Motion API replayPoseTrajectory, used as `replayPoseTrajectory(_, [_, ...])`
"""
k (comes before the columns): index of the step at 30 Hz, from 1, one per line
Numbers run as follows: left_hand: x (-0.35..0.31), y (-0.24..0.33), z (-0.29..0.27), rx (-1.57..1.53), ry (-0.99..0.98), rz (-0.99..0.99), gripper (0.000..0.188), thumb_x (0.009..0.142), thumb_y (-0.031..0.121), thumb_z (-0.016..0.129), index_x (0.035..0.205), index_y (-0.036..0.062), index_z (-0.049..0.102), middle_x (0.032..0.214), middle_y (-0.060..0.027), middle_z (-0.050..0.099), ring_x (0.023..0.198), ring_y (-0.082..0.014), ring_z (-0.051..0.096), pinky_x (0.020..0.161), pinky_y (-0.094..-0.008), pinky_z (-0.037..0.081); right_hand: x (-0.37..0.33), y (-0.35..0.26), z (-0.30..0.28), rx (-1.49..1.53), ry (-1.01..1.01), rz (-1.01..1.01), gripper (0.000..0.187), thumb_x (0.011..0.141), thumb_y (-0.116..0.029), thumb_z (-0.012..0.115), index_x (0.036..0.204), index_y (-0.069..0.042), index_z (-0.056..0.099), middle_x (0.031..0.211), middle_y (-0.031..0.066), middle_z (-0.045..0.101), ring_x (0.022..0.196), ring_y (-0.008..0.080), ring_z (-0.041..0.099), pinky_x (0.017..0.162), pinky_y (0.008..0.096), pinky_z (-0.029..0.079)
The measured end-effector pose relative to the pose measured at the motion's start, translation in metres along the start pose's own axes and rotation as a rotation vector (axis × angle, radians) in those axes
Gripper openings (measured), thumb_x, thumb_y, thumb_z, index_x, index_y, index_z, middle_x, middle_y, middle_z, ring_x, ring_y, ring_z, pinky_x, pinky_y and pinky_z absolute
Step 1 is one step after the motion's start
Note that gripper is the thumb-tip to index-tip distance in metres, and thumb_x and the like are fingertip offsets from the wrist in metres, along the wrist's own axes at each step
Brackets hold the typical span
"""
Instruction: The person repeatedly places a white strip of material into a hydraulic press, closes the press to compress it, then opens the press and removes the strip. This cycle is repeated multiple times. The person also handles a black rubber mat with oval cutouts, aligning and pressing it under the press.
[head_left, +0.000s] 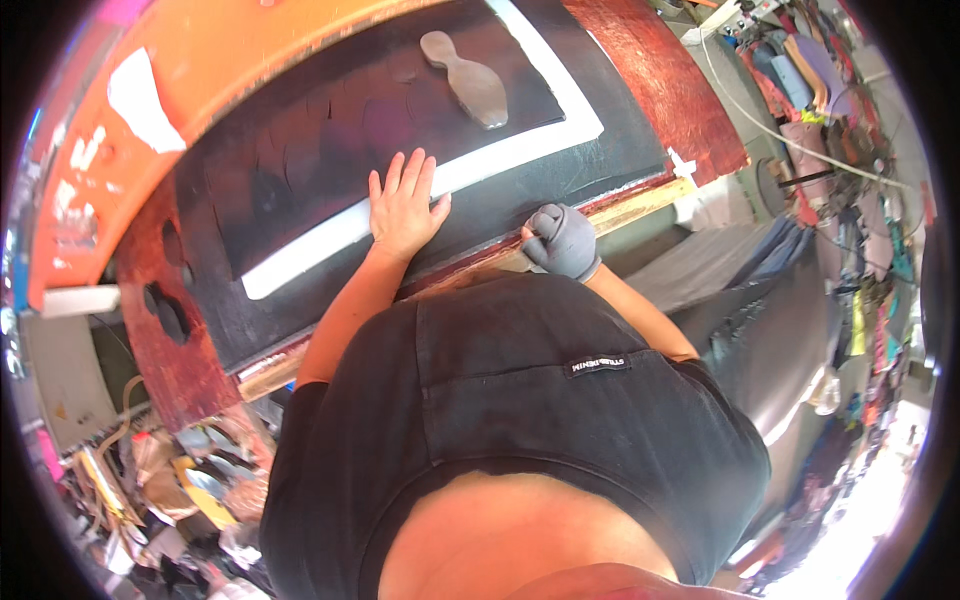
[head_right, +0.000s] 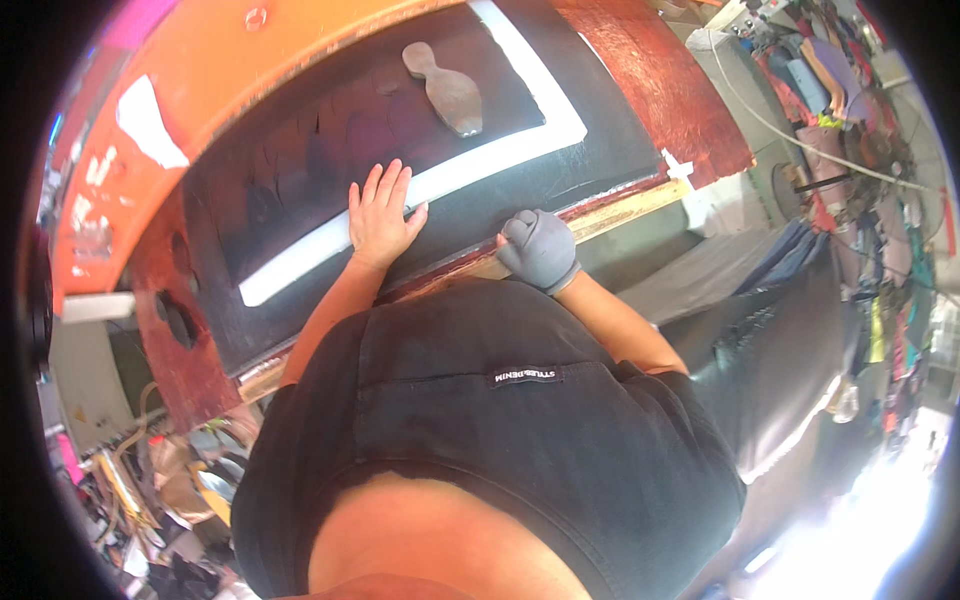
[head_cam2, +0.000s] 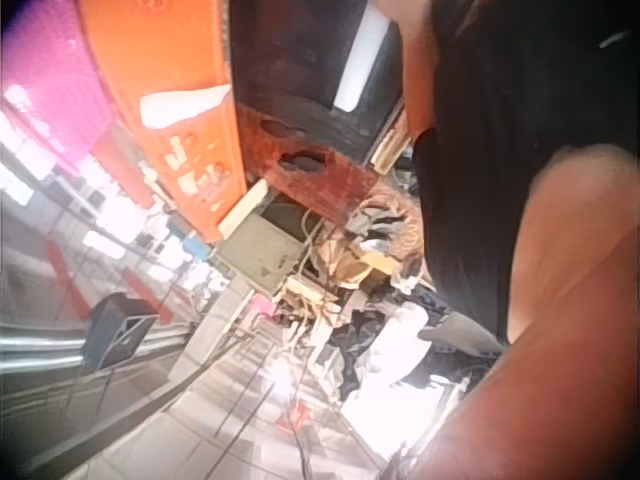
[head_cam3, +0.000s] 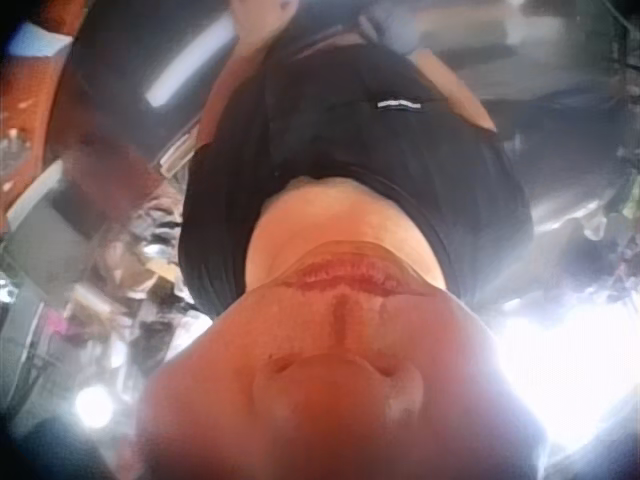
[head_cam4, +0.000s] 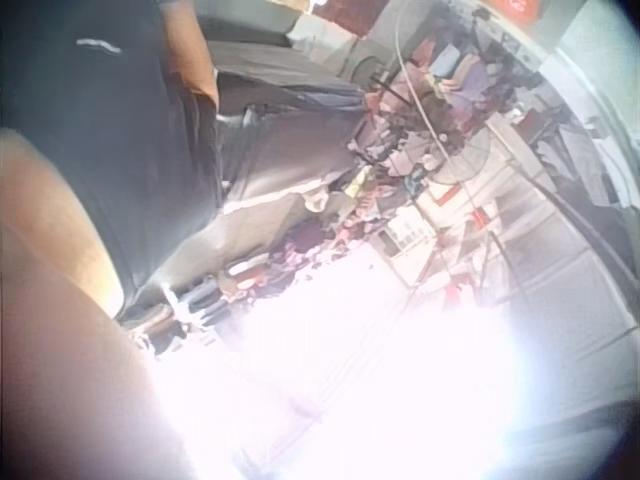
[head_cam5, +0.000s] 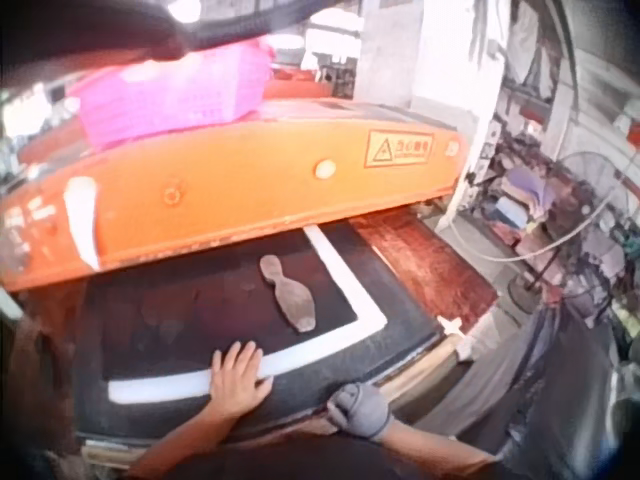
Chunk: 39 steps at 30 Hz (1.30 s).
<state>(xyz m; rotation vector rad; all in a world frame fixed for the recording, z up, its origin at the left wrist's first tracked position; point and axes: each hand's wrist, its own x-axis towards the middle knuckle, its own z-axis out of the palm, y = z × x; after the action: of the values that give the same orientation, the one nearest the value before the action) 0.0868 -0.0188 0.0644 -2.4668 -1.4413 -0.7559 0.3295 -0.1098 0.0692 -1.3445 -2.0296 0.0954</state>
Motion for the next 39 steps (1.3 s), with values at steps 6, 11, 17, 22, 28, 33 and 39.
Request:
replayPoseTrajectory(6, [-0.023,0.041,0.016,-0.043,0.037,0.031,0.062,0.071,0.027,0.07,0.126,0.0061,0.05,0.138,-0.0126,0.042,0.125,-0.0337,0.039,0.1,-0.0574,0.029,-0.032,0.032,-0.006,-0.068,-0.075,-0.044,0.017,0.073,-0.024,0.063,0.067,-0.009,0.057,0.066,0.0108,0.055,0.062,0.032,0.056,0.056,0.0439,0.046])
replayPoseTrajectory(11, [-0.05,0.047,0.014,-0.226,-0.182,-0.069,0.024,0.08,0.031,0.064,0.076,0.0078,0.059,0.082,-0.0107,0.053,0.08,-0.0313,0.052,0.069,-0.0415,0.043,0.034,0.04,0.025,0.363,-0.071,-0.073,0.018,0.08,-0.025,0.059,0.073,-0.009,0.058,0.072,0.0115,0.058,0.072,0.0323,0.058,0.065,0.0431,0.047])
replayPoseTrajectory(17, [-0.005,-0.009,0.057,-0.15,0.058,-0.219,0.026,0.078,0.032,0.067,0.072,0.0084,0.059,0.079,-0.0081,0.053,0.08,-0.0294,0.052,0.07,-0.0407,0.044,0.202,0.119,-0.02,0.346,0.315,-0.037,0.02,0.093,-0.021,0.052,0.084,-0.006,0.06,0.069,0.0074,0.055,0.068,0.0184,0.056,0.064,0.0304,0.047])
replayPoseTrajectory(22, [0.047,-0.03,0.069,-0.054,0.168,-0.172,0.023,0.077,0.028,0.067,0.07,0.0087,0.059,0.077,-0.0086,0.053,0.076,-0.0299,0.054,0.065,-0.0412,0.046,0.259,0.15,-0.051,0.646,0.238,0.067,0.021,0.095,-0.02,0.053,0.088,-0.002,0.061,0.073,0.0038,0.062,0.072,0.0109,0.061,0.068,0.027,0.05])
replayPoseTrajectory(28, [0.081,-0.027,0.061,0.062,0.056,-0.186,0.021,0.08,0.025,0.062,0.069,0.0078,0.057,0.076,-0.0104,0.052,0.075,-0.0315,0.052,0.062,-0.0434,0.045,0.231,0.166,-0.051,0.502,0.095,0.098,0.032,0.095,-0.034,0.043,0.082,-0.007,0.052,0.074,0.016,0.056,0.073,0.0354,0.057,0.067,0.0407,0.047])
replayPoseTrajectory(33, [0.08,-0.021,0.058,0.064,0.076,-0.166,0.02,0.08,0.024,0.062,0.071,0.0073,0.057,0.078,-0.0115,0.051,0.077,-0.0324,0.052,0.063,-0.0436,0.044,0.17,0.174,0.002,0.037,-0.023,-0.126,0.032,0.082,-0.041,0.056,0.084,-0.01,0.06,0.078,0.012,0.06,0.074,0.0323,0.059,0.069,0.0445,0.045])
replayPoseTrajectory(39, [0.073,-0.01,0.064,0.087,-0.023,-0.291,0.024,0.081,0.026,0.062,0.072,0.0052,0.057,0.079,-0.0132,0.052,0.078,-0.0343,0.053,0.065,-0.0454,0.044,0.149,0.178,0.017,-0.105,-0.066,-0.048,0.032,0.082,-0.042,0.057,0.084,-0.011,0.062,0.081,0.0091,0.06,0.081,0.0277,0.057,0.077,0.0418,0.041])
